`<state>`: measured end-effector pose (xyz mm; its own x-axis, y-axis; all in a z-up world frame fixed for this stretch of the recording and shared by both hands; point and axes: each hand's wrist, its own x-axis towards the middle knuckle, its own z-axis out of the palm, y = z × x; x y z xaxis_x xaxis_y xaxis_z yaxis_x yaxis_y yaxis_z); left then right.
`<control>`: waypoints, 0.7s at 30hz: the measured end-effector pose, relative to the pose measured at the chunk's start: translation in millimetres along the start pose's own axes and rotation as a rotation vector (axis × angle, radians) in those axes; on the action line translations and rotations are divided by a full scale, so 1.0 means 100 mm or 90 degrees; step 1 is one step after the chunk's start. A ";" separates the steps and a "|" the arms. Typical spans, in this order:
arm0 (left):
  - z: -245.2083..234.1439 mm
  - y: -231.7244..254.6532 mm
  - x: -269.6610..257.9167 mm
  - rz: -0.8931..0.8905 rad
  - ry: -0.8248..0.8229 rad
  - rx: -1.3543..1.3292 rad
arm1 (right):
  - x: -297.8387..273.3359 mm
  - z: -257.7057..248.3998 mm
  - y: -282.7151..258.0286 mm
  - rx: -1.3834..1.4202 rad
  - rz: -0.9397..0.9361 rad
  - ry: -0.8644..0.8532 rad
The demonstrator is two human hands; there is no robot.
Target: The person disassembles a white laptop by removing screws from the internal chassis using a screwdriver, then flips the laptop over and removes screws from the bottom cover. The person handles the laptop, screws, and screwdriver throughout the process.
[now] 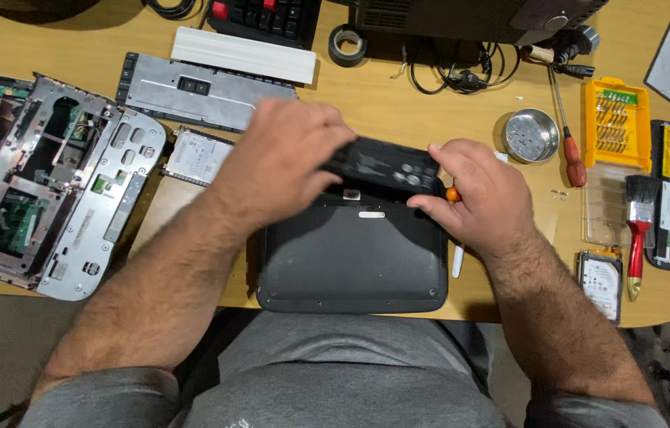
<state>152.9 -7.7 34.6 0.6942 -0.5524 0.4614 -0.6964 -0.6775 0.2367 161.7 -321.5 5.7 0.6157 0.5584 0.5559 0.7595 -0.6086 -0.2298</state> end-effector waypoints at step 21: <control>-0.08 -1.47 -0.07 -0.368 -0.084 0.106 | -0.05 -0.20 0.16 0.198 0.008 0.033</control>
<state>248.8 99.7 2.9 0.9750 -0.1221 0.1858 -0.1709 -0.9461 0.2750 166.6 -345.3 15.1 0.6203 0.5176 0.5894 0.7844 -0.4098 -0.4656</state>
